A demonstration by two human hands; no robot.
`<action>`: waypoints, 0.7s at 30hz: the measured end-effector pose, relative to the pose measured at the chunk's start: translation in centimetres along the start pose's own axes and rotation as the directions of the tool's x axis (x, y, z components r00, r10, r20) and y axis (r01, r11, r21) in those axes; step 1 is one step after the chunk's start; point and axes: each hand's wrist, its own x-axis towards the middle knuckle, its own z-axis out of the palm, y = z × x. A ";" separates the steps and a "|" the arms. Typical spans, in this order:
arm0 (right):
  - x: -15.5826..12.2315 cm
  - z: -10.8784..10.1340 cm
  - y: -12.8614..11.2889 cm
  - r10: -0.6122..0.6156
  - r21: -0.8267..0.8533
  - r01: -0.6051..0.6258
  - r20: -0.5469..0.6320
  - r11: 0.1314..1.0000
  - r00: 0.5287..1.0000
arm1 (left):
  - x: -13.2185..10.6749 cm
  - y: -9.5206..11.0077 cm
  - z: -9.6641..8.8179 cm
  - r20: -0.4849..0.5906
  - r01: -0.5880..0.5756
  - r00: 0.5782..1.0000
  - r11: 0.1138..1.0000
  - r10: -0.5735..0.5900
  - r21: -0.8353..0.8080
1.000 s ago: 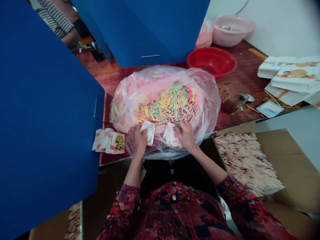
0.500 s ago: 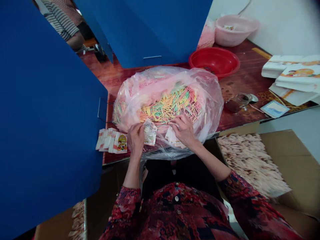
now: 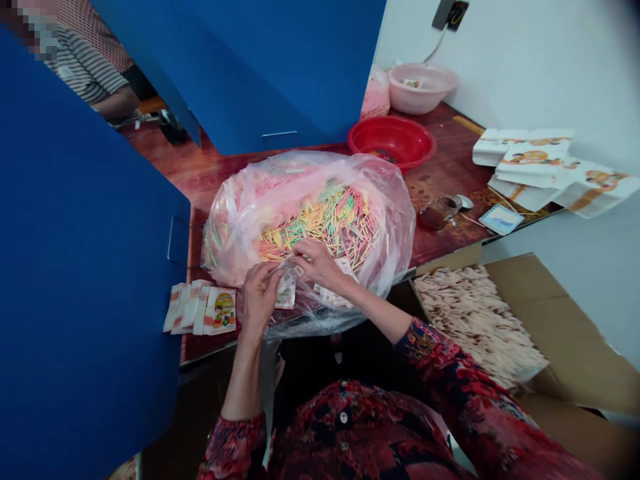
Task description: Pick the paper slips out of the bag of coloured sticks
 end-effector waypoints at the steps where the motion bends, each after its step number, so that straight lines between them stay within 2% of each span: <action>1: -0.1 -0.1 0.0 -0.004 -0.011 0.004 0.006 1.000 1.000 | 0.0 0.1 0.2 0.029 0.039 0.999 0.999 -0.038 -0.035; 5: -0.8 -0.5 0.2 -0.032 -0.097 0.034 0.025 0.995 0.999 | 0.1 1.0 1.1 0.107 0.184 0.979 0.978 -0.173 -0.099; 9: -0.9 -1.2 0.6 -0.034 -0.154 0.036 0.012 0.987 0.999 | 0.6 2.2 2.7 0.121 0.219 0.972 0.967 -0.204 -0.132; 12: -0.5 -2.5 2.1 -0.048 -0.112 0.051 0.029 0.992 0.998 | 1.0 2.8 3.9 0.097 0.257 0.965 0.949 -0.242 -0.182; 14: 0.0 -4.0 4.1 -0.053 -0.122 0.053 0.005 0.991 0.999 | 1.1 3.0 4.4 0.087 0.292 0.956 0.933 -0.280 -0.212; 16: 0.7 -6.0 7.1 -0.024 -0.234 0.004 -0.085 0.972 0.996 | 1.2 3.1 4.7 0.085 0.325 0.946 0.915 -0.313 -0.240; 19: 1.7 -9.3 12.3 0.060 -0.480 -0.155 -0.207 0.864 0.977 | 1.0 3.0 5.0 0.112 0.367 0.930 0.884 -0.350 -0.290; 21: 2.3 -10.9 15.2 0.050 -0.581 -0.151 -0.185 0.800 0.981 | 1.0 2.9 5.1 0.126 0.395 0.919 0.864 -0.374 -0.312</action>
